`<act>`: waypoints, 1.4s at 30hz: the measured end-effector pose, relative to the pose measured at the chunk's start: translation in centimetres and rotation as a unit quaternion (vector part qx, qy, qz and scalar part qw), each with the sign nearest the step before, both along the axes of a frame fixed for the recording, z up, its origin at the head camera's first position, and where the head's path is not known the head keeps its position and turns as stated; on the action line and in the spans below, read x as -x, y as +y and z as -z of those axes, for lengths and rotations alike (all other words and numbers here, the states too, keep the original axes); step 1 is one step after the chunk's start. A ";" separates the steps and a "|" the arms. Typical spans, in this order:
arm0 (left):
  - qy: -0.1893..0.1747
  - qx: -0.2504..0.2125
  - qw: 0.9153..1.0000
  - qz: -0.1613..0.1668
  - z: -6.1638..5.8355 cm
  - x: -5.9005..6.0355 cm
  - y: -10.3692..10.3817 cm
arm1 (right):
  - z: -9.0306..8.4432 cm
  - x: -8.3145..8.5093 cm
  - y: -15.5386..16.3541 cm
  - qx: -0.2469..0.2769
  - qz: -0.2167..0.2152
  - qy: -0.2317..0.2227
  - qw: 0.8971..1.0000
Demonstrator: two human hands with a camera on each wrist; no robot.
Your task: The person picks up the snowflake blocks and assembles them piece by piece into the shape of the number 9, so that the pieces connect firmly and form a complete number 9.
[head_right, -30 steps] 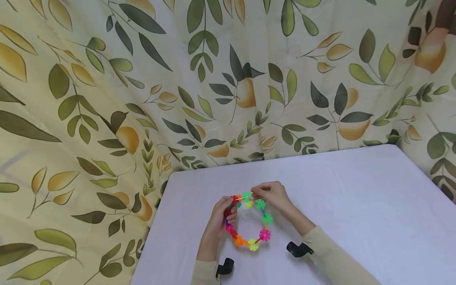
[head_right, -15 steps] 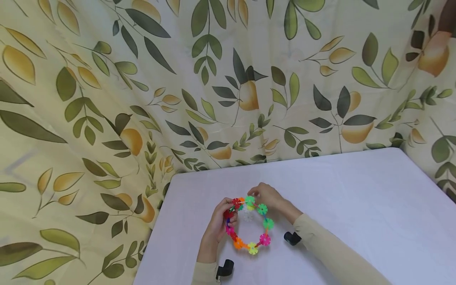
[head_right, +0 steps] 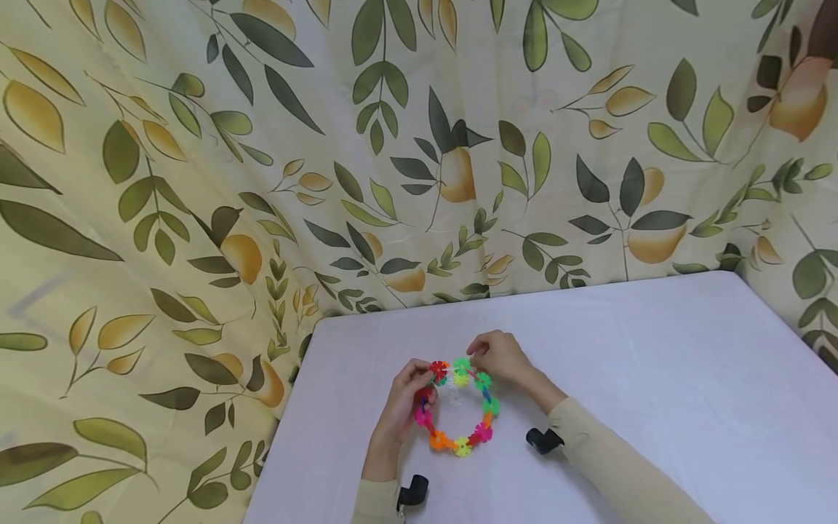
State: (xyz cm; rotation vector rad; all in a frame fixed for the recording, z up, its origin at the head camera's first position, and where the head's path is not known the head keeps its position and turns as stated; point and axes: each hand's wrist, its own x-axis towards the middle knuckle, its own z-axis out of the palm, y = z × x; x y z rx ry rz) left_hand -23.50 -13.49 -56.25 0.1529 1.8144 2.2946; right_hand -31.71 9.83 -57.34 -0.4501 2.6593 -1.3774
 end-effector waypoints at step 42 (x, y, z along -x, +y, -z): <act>0.081 0.085 0.992 -0.040 -0.4 -0.3 1.4 | -9.4 -4.8 -1.8 0.045 -0.058 0.161 0.984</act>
